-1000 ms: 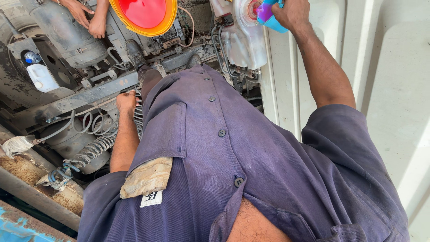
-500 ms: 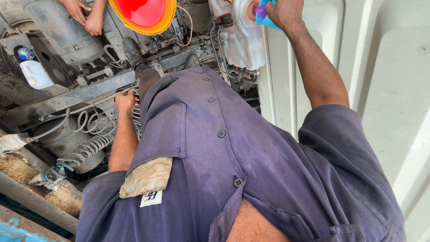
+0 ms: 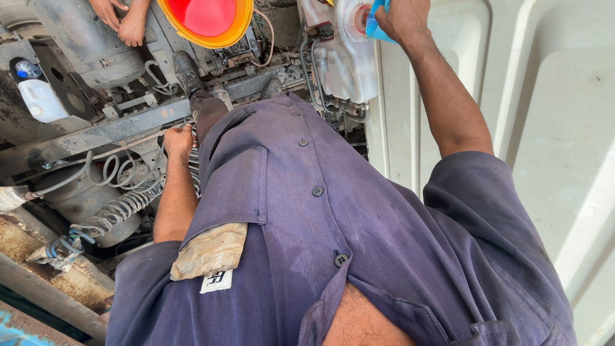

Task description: The person repeatedly scoops red liquid from a yellow bucket using a blue cup and pours it into a white coolant reservoir on a vehicle. The person continues this cycle throughout the clip.

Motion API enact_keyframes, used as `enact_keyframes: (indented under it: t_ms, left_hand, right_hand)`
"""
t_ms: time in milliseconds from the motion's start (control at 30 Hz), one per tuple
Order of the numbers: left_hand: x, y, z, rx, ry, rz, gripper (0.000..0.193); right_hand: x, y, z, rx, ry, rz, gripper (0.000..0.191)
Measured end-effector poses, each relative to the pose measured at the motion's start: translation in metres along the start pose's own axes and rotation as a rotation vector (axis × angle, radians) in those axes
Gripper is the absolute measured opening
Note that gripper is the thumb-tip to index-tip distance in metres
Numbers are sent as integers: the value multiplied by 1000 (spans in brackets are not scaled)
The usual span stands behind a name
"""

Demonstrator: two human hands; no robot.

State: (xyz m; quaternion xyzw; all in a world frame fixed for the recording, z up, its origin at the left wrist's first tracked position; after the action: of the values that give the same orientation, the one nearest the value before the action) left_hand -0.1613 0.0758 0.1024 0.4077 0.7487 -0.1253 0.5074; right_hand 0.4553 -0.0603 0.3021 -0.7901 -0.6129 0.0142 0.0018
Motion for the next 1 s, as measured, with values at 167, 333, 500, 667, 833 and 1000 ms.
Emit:
enact_keyframes:
  t_ms: [167, 333, 500, 667, 833, 1000]
  left_hand:
    - [11, -1, 0, 167, 64, 27, 46]
    - [33, 10, 9, 364, 13, 26, 66]
    - [45, 38, 24, 565, -54, 37, 84]
    - [67, 61, 49, 897, -160, -58, 84]
    - [112, 55, 51, 838, 65, -121, 81]
    - [129, 50, 37, 786, 503, 95, 89]
  right_hand:
    - [-6, 7, -18, 2, 120, 108, 22]
    - [4, -7, -17, 135, -33, 404, 37]
    - [66, -96, 22, 415, 96, 266, 31]
    - [144, -205, 141, 841, -55, 221, 34]
    - [218, -280, 270, 578, -40, 41, 35]
    - [284, -306, 402, 228, -61, -120, 35]
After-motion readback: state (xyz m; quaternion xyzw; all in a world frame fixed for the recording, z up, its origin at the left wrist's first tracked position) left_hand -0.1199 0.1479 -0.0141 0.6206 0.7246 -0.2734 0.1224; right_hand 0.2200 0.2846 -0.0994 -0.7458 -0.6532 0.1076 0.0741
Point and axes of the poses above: each hand's wrist, its own x-axis towards the middle knuckle, its own z-axis out of the palm, y = z × x, the point moved 6 cm from there along x, towards the middle knuckle, and after that the axes turned 10 degrees about -z, right-handed, at the moved point
